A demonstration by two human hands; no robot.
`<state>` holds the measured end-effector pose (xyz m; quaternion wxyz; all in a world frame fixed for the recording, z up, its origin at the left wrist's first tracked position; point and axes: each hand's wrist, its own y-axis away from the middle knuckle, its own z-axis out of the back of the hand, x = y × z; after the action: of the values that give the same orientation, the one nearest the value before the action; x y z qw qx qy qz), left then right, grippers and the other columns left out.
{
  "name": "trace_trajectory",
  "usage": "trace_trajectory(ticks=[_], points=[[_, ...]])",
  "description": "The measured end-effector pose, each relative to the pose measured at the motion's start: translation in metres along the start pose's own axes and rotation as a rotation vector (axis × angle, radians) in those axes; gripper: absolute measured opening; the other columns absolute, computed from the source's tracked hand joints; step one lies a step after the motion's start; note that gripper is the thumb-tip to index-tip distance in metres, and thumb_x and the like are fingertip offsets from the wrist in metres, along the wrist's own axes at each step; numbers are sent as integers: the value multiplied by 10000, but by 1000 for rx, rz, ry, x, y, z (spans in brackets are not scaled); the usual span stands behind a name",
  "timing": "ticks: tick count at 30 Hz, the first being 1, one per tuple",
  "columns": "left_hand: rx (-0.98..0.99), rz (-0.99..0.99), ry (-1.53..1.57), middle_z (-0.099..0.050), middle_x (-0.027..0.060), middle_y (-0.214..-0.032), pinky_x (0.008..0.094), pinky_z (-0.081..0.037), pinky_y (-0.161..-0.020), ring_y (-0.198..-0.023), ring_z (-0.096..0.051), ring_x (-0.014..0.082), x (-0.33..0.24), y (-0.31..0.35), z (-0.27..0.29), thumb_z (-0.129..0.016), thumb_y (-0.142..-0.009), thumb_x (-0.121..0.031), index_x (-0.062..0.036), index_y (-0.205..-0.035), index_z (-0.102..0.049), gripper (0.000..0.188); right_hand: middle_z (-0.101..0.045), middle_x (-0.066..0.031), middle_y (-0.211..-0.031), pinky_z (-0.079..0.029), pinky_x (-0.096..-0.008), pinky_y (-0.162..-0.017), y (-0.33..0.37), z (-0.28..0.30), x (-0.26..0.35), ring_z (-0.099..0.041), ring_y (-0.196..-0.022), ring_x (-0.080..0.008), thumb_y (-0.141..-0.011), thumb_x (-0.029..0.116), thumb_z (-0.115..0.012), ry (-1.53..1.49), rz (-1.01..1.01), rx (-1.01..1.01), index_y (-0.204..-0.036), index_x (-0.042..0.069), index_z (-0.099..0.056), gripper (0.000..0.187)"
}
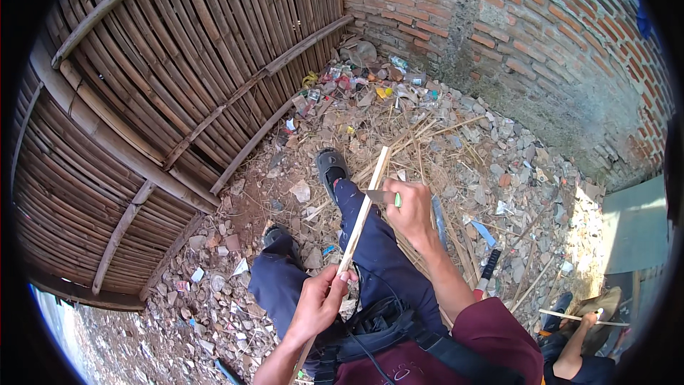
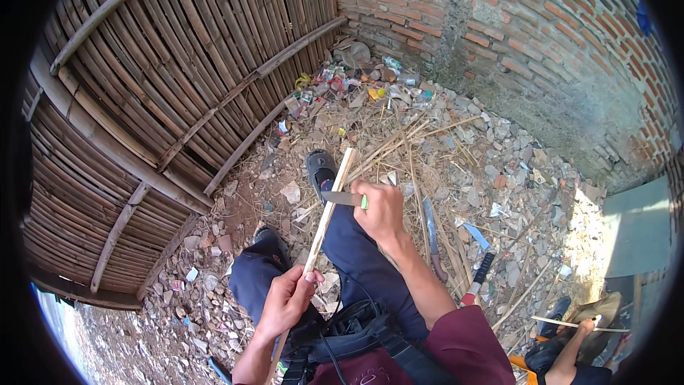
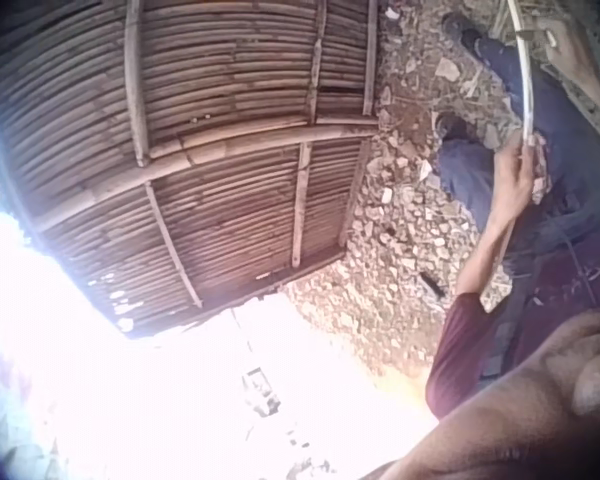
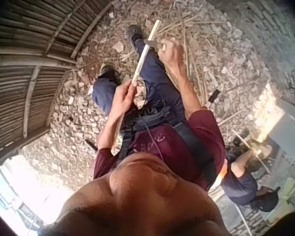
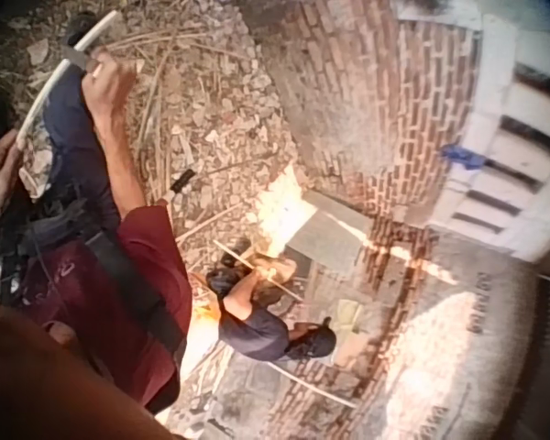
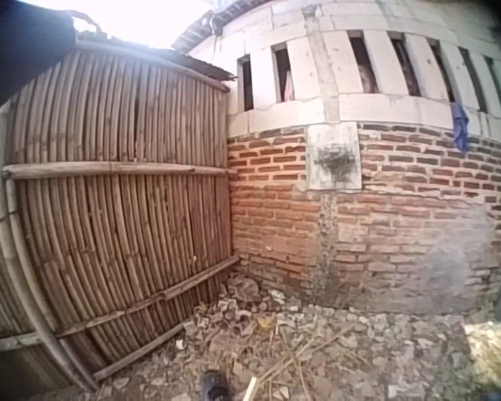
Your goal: The person uses a knife to shave and smooth a piece of bamboo by hand while sitting on the ground.
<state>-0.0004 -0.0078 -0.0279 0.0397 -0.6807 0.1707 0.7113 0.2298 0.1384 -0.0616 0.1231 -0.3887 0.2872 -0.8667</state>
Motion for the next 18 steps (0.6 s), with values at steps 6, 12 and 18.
trace_trajectory(ticks=[6,12,18], points=[[101,22,2,-440,-60,-646,244,-307,-505,-549,-365,22,-6,3,3,-481,-1159,-218,-13,-1087,-650,275,-704,-107,-698,-530,-453,-554,-3,12,8,-695,-606,-343,-792,85,-674,121,101,80,-782,80,-699,28],[323,186,377,-340,-75,-618,251,-248,-454,-486,-271,38,-2,9,9,-442,-1175,-264,-21,-1078,-587,299,-696,-97,-706,-527,-425,-533,-1,10,7,-691,-595,-336,-794,124,-667,110,141,-45,-767,82,-689,55],[307,237,484,-276,-76,-621,260,-203,-427,-467,-231,47,-5,11,7,-480,-1160,-284,-38,-1030,-583,296,-677,-100,-671,-508,-427,-515,-12,6,9,-676,-569,-327,-832,140,-645,81,107,-107,-735,84,-670,115]])
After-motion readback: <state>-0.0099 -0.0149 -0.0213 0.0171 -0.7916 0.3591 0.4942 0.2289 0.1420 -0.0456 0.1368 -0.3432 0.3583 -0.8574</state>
